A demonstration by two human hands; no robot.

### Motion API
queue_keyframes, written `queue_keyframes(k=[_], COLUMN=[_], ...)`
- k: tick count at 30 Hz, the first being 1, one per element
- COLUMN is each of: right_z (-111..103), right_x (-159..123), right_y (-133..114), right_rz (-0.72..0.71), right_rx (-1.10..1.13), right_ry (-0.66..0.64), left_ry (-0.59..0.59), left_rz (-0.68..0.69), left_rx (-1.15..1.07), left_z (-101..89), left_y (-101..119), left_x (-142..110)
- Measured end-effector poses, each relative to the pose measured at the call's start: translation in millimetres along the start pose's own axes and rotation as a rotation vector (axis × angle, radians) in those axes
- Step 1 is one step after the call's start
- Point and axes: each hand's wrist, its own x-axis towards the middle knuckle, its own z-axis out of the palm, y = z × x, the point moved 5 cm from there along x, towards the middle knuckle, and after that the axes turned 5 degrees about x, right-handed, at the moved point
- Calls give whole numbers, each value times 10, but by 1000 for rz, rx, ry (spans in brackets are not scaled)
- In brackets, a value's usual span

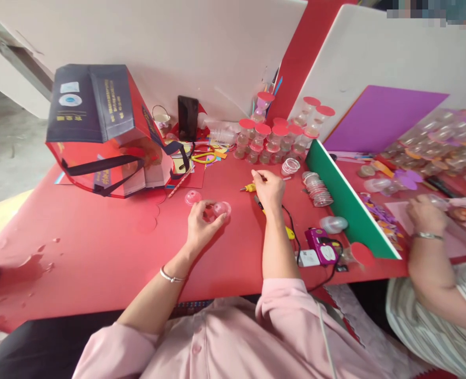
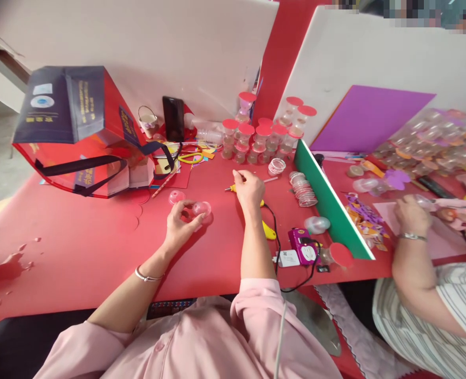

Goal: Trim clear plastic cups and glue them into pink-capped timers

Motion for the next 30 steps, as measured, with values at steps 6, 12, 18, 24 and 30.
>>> queue_keyframes(k=[6, 12, 18, 24, 30], right_z=[50, 17, -206, -299, -230], right_x=[3, -154, -90, 65, 126], right_y=[1, 112, 140, 153, 203], right_rz=[-40, 59, 151, 85, 22], right_rx=[49, -44, -188, -121, -40], right_ry=[-30, -32, 74, 39, -55], left_ry=[27, -6, -40, -46, -35], left_rz=[69, 145, 269, 268, 240], left_rx=[49, 137, 178, 191, 204], left_z=[-14, 16, 47, 54, 60], left_y=[0, -41, -7, 3, -12], left_x=[22, 7, 0, 19, 26])
